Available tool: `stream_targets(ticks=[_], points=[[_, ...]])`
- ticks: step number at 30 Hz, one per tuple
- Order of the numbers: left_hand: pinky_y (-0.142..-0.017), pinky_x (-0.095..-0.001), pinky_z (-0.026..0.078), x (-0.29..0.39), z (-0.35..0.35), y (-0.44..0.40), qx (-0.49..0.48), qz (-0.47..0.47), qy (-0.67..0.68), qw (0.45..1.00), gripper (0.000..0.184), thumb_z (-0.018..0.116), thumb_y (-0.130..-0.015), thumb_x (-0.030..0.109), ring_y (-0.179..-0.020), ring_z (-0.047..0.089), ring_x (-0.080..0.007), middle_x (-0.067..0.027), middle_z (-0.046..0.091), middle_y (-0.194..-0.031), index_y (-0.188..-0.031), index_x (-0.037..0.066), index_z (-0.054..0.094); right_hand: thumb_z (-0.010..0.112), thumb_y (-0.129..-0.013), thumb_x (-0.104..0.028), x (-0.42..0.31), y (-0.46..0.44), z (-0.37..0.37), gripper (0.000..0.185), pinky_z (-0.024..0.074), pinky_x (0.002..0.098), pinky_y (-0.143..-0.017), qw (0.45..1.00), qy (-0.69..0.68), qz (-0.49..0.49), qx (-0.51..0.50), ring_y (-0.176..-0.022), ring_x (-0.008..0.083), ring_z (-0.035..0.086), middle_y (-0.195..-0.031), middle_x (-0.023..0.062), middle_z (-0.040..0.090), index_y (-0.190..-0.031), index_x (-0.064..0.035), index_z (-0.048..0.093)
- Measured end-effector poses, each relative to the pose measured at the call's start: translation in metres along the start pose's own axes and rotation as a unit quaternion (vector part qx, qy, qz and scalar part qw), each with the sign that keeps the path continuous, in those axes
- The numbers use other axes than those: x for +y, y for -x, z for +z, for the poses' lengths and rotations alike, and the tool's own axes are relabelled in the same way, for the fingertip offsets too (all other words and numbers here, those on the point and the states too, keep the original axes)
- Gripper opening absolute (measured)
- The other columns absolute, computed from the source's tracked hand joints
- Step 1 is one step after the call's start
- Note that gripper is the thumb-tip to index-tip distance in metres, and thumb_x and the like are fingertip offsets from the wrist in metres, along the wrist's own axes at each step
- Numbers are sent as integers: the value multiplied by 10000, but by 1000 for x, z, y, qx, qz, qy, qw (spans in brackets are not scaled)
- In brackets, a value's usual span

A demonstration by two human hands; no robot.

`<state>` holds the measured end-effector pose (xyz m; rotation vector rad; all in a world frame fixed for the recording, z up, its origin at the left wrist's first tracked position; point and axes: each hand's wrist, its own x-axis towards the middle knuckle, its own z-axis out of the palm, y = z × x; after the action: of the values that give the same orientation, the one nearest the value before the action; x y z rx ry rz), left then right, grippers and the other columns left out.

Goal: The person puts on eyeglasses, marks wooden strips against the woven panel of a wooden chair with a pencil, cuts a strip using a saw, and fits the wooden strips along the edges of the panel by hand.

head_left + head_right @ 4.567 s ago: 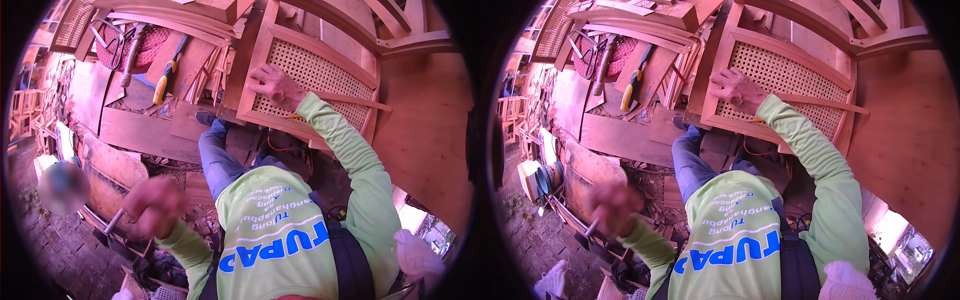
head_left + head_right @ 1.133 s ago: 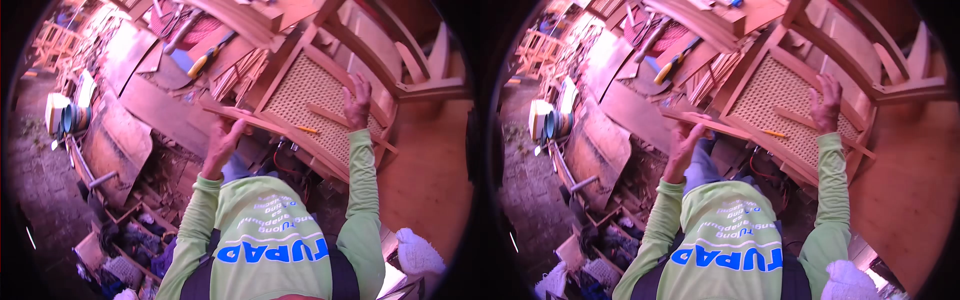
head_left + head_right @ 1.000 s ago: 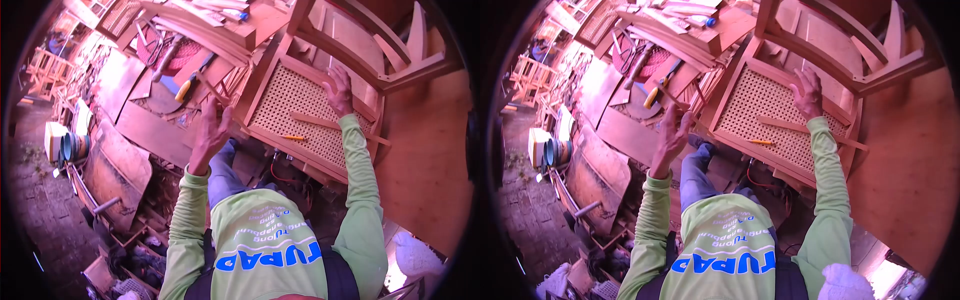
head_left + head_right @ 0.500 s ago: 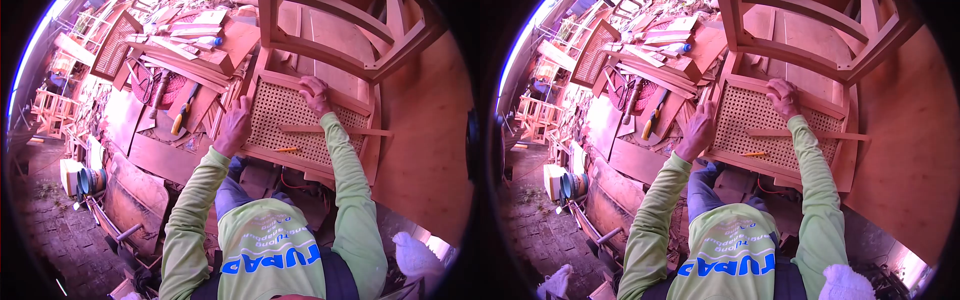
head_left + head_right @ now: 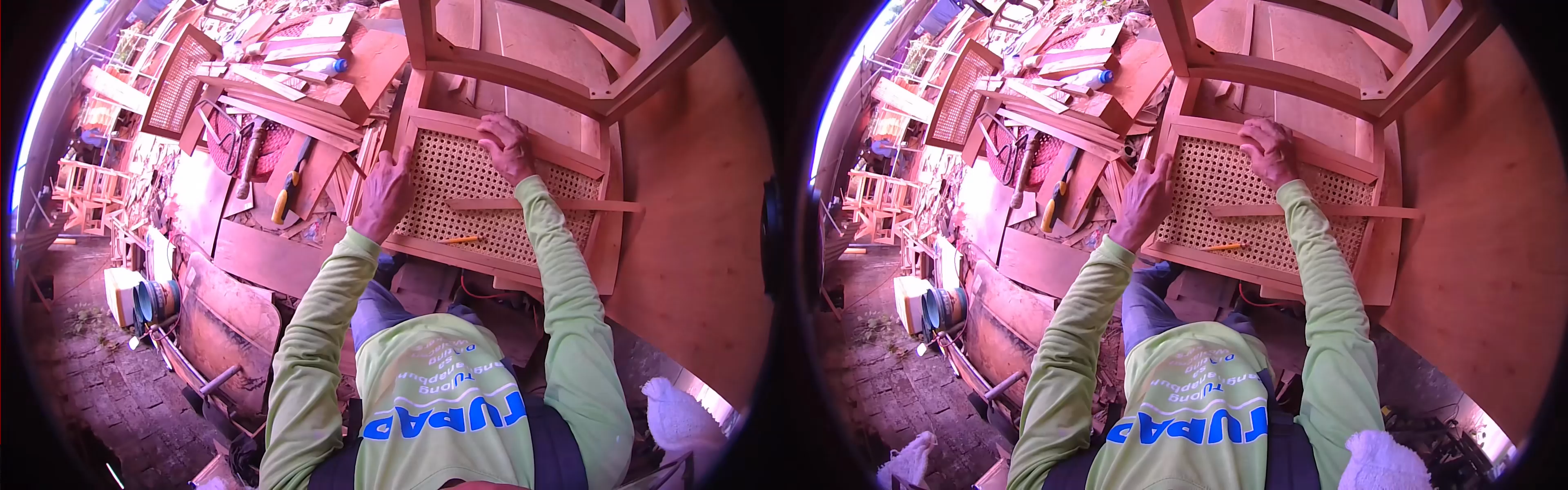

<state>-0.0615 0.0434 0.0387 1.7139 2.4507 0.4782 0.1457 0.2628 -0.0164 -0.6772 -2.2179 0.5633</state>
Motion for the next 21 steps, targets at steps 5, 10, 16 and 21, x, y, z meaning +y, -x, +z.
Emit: stream_targets(ticks=[5,10,16,21], points=[[-772,-564,601,1,2,-2,15,3,8,1000,391,633,-1037,130,-888,712,-498,-293,620,-1091,-1420,98,563,886,-840,-143,2,1,3,267,512,470,-1110,1000,-6,-1,14,-1198,291,708,-1240,34,769,-1089,-140,791],[-684,-543,591,1,2,4,39,8,12,999,344,645,-1019,125,-825,724,-455,-270,638,-1046,-1356,74,602,886,-849,-142,3,3,3,242,512,465,-1112,1000,-12,12,2,-1209,285,708,-1242,25,773,-1073,-146,797],[-655,-528,589,1,6,5,88,17,14,996,310,648,-1021,134,-813,725,-426,-242,636,-1009,-1324,75,622,893,-846,-137,2,2,3,237,512,458,-1110,1000,-5,0,11,-1206,275,710,-1242,13,774,-1063,-149,799],[-648,-539,588,0,10,4,90,21,3,996,304,655,-1024,146,-807,721,-437,-240,633,-998,-1321,84,623,897,-846,-143,2,2,3,244,514,450,-1104,1000,-12,5,11,-1202,280,713,-1237,15,782,-1069,-150,799]])
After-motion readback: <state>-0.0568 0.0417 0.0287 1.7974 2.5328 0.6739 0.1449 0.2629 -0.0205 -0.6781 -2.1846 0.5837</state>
